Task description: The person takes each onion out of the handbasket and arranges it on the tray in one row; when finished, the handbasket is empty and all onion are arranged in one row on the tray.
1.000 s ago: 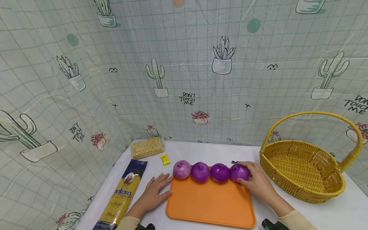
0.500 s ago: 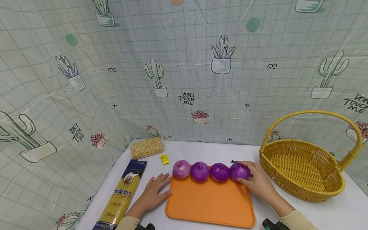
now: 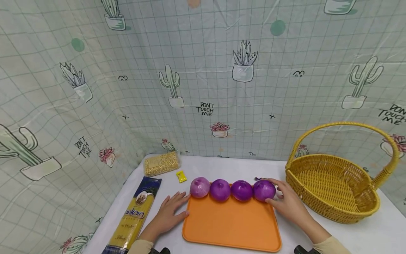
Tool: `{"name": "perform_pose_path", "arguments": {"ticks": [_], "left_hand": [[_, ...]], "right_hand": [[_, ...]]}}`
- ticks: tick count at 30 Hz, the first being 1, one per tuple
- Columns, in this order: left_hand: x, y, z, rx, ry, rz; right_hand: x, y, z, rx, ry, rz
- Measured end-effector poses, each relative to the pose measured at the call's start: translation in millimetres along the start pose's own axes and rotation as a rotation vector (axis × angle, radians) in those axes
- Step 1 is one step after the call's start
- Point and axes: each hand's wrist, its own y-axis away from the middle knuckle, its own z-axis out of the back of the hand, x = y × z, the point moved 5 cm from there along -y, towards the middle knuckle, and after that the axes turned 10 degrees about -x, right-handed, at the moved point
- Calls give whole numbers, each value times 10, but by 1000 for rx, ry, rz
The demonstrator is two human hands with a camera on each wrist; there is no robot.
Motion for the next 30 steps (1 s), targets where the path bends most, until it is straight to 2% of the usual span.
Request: {"name": "perform_pose_path", "arguments": {"ticks": [17, 30], "left_hand": [[4, -14, -20, 6, -13, 13], [32, -20, -34, -1, 12, 34]], "right_hand": [[-209, 254, 184, 18, 4, -61], [-334, 531, 364, 76, 95, -106]]}}
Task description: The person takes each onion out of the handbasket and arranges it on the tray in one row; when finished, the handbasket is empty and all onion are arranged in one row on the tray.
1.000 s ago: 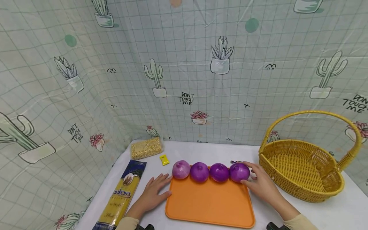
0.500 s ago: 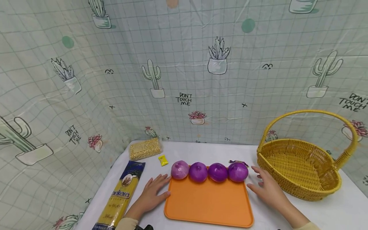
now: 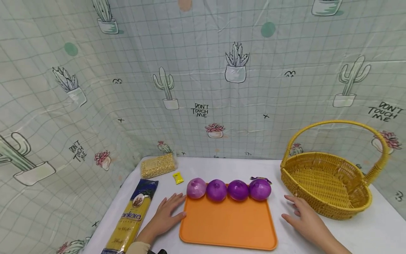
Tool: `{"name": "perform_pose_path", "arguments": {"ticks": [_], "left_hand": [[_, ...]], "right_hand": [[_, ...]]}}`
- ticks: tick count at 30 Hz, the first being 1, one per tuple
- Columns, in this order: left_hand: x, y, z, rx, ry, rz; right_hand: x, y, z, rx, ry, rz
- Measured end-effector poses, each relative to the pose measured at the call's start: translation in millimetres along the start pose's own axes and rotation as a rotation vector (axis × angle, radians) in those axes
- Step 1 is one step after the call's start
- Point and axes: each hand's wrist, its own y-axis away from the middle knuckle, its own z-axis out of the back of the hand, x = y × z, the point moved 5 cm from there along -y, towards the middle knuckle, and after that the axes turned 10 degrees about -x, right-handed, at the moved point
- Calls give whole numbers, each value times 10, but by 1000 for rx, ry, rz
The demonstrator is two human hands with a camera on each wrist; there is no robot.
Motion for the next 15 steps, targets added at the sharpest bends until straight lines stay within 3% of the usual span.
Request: {"name": "perform_pose_path", "arguments": {"ticks": [8, 15], "left_hand": [[9, 24, 66, 41, 24, 2], [16, 69, 202, 76, 32, 14]], "right_hand": [[-144, 97, 93, 105, 38, -110], [-127, 100, 206, 123, 81, -123]]}}
